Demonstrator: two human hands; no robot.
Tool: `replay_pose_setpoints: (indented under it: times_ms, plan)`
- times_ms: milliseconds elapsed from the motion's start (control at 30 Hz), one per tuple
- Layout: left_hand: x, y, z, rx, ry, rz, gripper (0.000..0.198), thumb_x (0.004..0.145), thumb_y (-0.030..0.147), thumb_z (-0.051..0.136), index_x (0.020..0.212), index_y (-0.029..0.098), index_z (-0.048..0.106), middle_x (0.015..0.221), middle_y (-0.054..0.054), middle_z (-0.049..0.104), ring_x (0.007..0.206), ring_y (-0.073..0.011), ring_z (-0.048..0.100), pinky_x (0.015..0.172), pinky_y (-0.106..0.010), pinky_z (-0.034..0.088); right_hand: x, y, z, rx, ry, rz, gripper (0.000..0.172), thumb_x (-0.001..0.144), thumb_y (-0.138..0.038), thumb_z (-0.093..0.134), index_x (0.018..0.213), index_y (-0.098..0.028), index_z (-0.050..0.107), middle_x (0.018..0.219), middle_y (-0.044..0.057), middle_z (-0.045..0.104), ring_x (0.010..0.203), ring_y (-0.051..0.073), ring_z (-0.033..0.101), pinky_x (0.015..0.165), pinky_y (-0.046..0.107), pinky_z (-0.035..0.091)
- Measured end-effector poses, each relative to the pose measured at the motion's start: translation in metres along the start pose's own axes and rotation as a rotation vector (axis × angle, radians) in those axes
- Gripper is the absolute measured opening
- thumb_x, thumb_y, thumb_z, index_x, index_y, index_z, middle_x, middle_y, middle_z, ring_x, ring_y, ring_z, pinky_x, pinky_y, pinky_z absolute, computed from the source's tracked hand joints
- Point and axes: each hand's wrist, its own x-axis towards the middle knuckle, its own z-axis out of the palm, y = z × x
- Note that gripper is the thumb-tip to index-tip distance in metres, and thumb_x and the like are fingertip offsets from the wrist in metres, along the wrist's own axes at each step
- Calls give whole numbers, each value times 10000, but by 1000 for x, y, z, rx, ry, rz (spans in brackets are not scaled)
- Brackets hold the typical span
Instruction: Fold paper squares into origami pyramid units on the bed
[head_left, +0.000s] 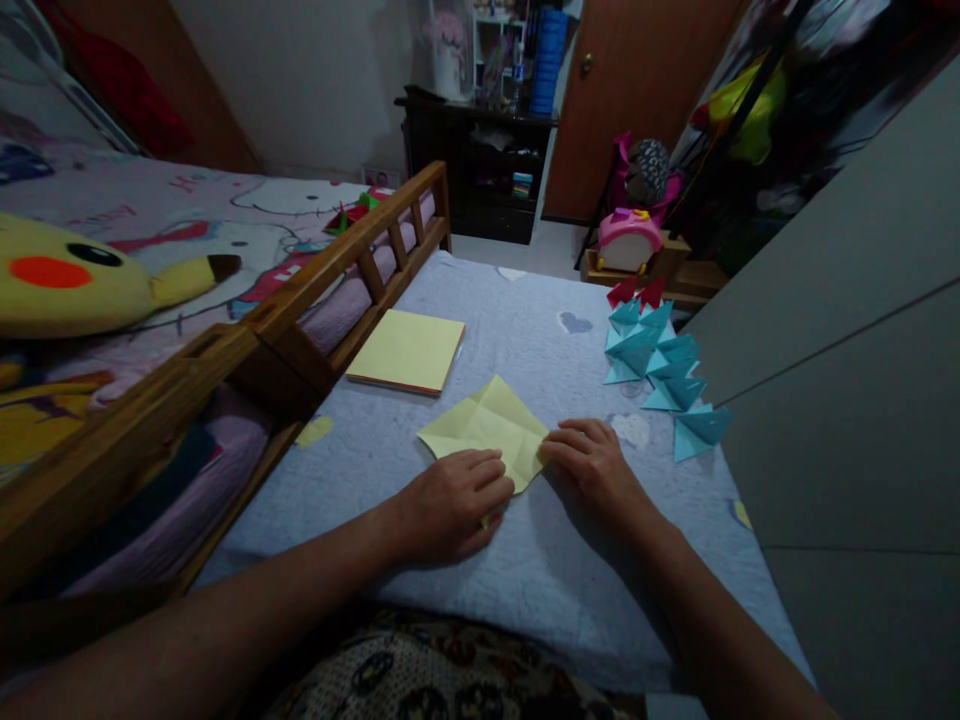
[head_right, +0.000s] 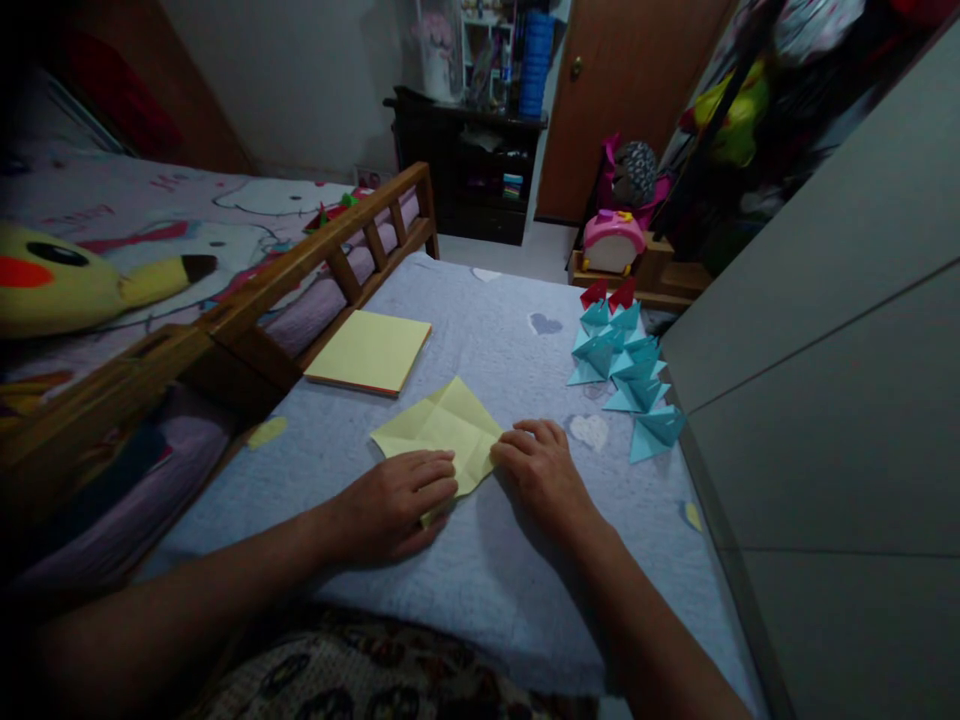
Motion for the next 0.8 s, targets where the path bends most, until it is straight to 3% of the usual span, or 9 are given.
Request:
replay_pose_setpoints:
  times_ms: [133, 300, 400, 533, 633, 733, 800]
  plan:
    - [-2, 7, 1, -44, 72, -121, 113, 950, 186, 496, 894, 163, 591, 969, -108, 670, 1044, -245, 638, 898, -419, 570, 0, -1, 2, 84, -9, 33, 149, 971, -208, 569, 1007, -219, 713, 1031, 74, 713, 1037, 242, 576, 940, 437, 410]
    - [-2, 12, -1, -177, 180, -275, 130, 950, 185, 505, 839, 160, 569, 893, -81, 643, 870, -206, 629, 754, -358, 554, -4, 4, 10, 152, 26, 99, 130, 929, -201, 612, 988, -233, 724, 1089, 92, 674, 1064, 259, 563, 928, 466, 454]
    - [-3, 13, 1, -169, 220, -298, 142, 956, 194, 516, 828, 163, 572, 831, -55, 628, 800, -197, 609, 710, -352, 520, -6, 6, 11, 163, 42, 120, 150, 915, -199, 619, 1011, -254, 720, 1144, 97, 650, 1116, 278, 547, 965, 510, 454]
    - [-5, 11, 3, 5, 264, -218, 203, 998, 211, 500, 832, 165, 607, 849, -59, 653, 795, -204, 614, 691, -357, 500, -7, 5, 11, 130, 30, 81, 280, 890, -193, 632, 1143, -300, 684, 1325, 97, 565, 1255, 304, 473, 1040, 570, 407]
    - [-6, 10, 0, 146, 303, -48, 223, 1020, 170, 464, 878, 166, 635, 895, -60, 686, 855, -209, 627, 717, -349, 512, -6, 1, 12, 80, 9, 23, 377, 882, -194, 650, 1235, -324, 649, 1417, 92, 503, 1329, 322, 407, 1071, 593, 366]
    - [-9, 9, -5, 224, 338, 98, 175, 1001, 119, 489, 964, 163, 654, 984, -65, 711, 971, -219, 630, 798, -351, 525, -4, -5, 13, 13, 18, -8, 307, 886, -176, 654, 1149, -329, 693, 1409, 76, 519, 1344, 333, 382, 1075, 590, 350]
    - [-11, 8, -7, 253, 343, 114, 153, 979, 97, 519, 977, 158, 660, 1019, -73, 714, 1006, -224, 623, 823, -356, 524, -3, -8, 13, -29, 35, -14, 228, 901, -178, 646, 1051, -330, 723, 1361, 61, 565, 1330, 336, 395, 1075, 588, 340]
